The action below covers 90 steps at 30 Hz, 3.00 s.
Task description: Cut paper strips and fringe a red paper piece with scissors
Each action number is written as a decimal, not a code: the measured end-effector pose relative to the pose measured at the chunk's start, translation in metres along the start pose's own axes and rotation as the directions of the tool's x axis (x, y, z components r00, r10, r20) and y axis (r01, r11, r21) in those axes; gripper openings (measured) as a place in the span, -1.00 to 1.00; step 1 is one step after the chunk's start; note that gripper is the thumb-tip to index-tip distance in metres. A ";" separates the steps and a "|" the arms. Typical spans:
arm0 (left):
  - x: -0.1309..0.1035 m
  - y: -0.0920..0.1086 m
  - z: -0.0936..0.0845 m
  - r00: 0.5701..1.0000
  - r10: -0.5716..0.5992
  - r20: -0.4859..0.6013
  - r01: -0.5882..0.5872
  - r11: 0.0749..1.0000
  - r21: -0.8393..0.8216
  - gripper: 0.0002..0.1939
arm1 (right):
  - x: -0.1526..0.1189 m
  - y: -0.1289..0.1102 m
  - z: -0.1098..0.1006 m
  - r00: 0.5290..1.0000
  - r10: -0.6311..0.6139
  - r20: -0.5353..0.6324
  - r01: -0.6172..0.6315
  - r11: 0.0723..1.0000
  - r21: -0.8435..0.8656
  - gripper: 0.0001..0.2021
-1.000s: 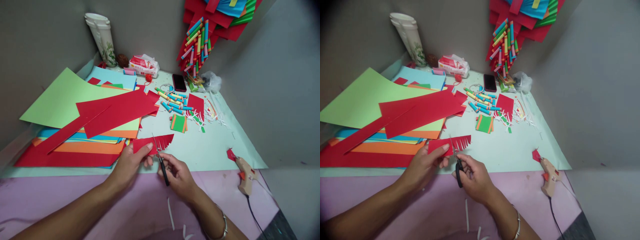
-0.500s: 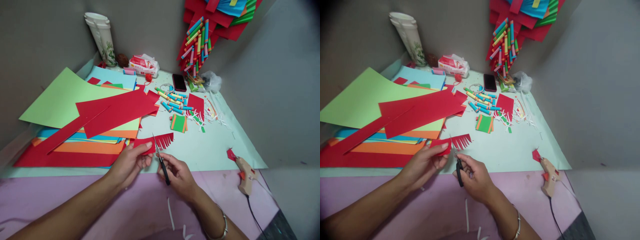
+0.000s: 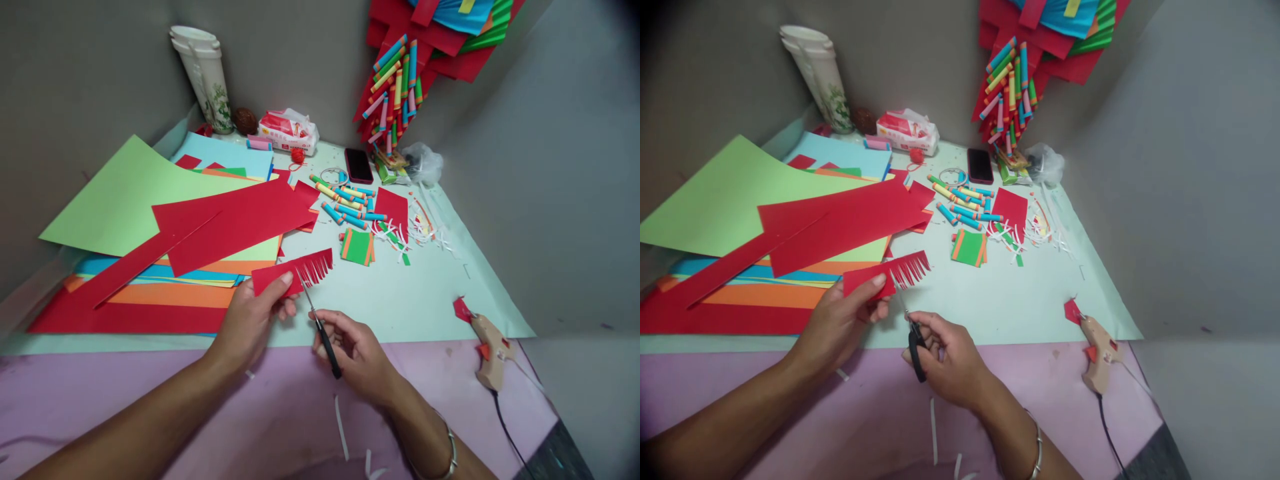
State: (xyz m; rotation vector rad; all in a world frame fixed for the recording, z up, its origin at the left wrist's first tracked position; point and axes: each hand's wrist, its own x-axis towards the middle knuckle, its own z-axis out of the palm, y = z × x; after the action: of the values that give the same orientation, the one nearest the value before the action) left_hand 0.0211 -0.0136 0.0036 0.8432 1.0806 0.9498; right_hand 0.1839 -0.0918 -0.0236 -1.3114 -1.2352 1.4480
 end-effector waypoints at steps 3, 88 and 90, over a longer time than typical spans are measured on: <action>0.003 -0.002 -0.004 0.998 0.047 -0.040 -0.046 0.998 0.043 -0.70 | -0.001 0.000 0.000 1.000 -0.008 0.017 0.008 1.000 -0.006 -0.62; -0.002 0.003 -0.001 0.991 0.123 -0.044 -0.102 0.942 0.320 -0.59 | -0.001 0.008 0.001 0.997 -0.074 -0.027 0.074 0.997 -0.021 -0.61; -0.003 0.003 -0.001 0.991 0.127 -0.044 -0.107 0.944 0.312 -0.60 | -0.001 0.008 0.001 0.997 -0.071 -0.029 0.070 0.997 -0.025 -0.61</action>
State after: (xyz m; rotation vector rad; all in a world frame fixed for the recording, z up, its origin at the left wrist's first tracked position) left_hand 0.0193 -0.0149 0.0072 1.1515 1.2661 0.9230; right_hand 0.1832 -0.0943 -0.0310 -1.2882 -1.2706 1.3637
